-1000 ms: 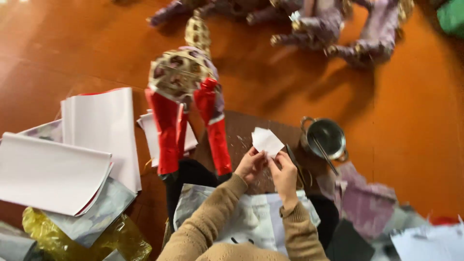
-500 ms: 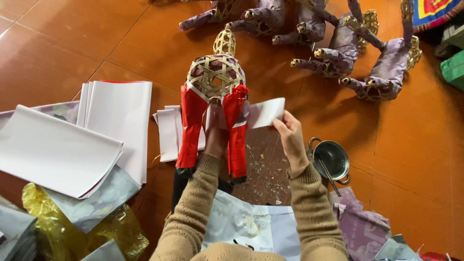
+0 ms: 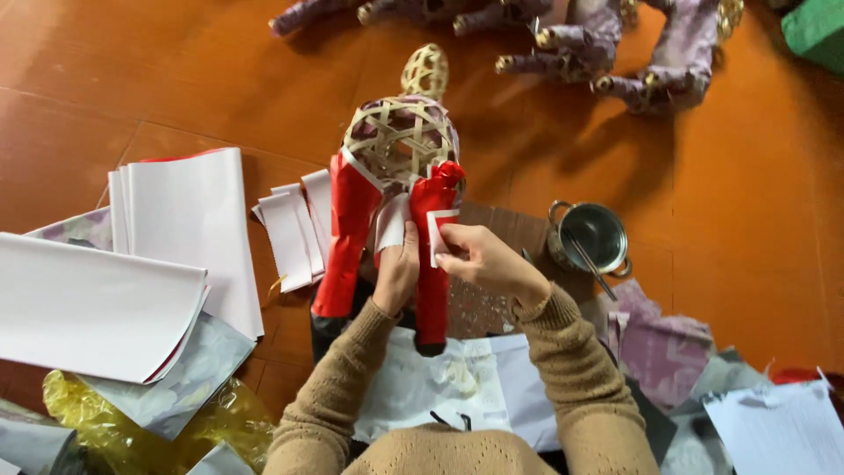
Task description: Wrapping a giraffe-shaped frame with red paper strips and glue
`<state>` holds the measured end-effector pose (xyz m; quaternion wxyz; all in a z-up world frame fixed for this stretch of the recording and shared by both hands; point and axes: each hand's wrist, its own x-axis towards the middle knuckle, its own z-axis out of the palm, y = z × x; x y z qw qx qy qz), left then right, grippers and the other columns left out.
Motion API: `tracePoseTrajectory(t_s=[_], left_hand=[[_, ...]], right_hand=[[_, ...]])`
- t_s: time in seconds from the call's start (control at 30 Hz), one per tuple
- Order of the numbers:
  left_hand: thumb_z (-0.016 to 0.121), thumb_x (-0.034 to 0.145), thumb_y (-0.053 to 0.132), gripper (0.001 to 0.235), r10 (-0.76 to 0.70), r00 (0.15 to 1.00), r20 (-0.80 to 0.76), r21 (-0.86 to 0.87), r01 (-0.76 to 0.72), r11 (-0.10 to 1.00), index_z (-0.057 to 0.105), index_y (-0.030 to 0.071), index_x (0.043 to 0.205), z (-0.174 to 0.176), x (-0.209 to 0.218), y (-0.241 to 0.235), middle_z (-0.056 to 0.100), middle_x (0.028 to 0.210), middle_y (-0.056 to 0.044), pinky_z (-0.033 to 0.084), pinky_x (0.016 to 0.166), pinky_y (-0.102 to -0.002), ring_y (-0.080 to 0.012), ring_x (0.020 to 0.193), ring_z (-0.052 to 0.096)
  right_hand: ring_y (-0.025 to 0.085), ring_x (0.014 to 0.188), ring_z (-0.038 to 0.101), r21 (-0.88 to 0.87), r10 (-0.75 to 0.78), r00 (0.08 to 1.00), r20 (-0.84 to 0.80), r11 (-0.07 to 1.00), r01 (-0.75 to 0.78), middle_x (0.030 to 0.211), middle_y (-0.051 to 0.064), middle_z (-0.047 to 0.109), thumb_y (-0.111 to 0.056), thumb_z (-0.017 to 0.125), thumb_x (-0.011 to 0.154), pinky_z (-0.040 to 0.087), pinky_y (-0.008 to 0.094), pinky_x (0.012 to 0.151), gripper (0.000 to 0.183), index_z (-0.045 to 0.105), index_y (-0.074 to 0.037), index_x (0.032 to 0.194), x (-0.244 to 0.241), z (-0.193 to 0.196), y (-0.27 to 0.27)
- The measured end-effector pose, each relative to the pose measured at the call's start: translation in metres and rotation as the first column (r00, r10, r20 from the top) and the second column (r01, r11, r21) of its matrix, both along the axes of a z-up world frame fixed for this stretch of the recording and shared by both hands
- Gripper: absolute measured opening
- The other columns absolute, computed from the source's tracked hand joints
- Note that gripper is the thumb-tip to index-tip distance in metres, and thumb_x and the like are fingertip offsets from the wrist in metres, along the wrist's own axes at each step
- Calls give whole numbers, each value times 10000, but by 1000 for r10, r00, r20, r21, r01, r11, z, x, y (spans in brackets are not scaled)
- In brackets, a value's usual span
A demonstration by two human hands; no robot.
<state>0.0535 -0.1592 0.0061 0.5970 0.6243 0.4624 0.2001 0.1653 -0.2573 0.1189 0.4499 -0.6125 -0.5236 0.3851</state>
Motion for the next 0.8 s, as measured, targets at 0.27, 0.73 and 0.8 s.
tracePoseTrajectory(t_s=[0.27,0.73,0.8], left_hand=[[363,1010,409,684,-121,991,52,204,108,973,662,-74,629,-27,19,-3,608,632,-293,447,658,-504,-329,638,601],[587,901,190,521,-218,952,217,428,108,897,409,-23,460,-121,11,1,313,464,-250,311,452,-342,-115,549,296],[627,895,180,559,-175,950,257,302,93,949,361,-12,442,-100,5,-4,199,451,-171,290,437,-339,-119,510,281]], right_hand=[[120,639,440,-81,-40,999,10,996,41,660,12,536,-95,617,859,376,276,565,107,601,-68,756,6,8,7],[72,659,511,-103,-49,999,-3,993,49,653,-19,637,-98,600,856,424,223,597,153,680,-120,728,20,-18,27],[72,667,520,-64,-20,1000,11,998,21,689,-2,660,-89,610,873,447,239,599,117,702,-107,804,19,-13,23]])
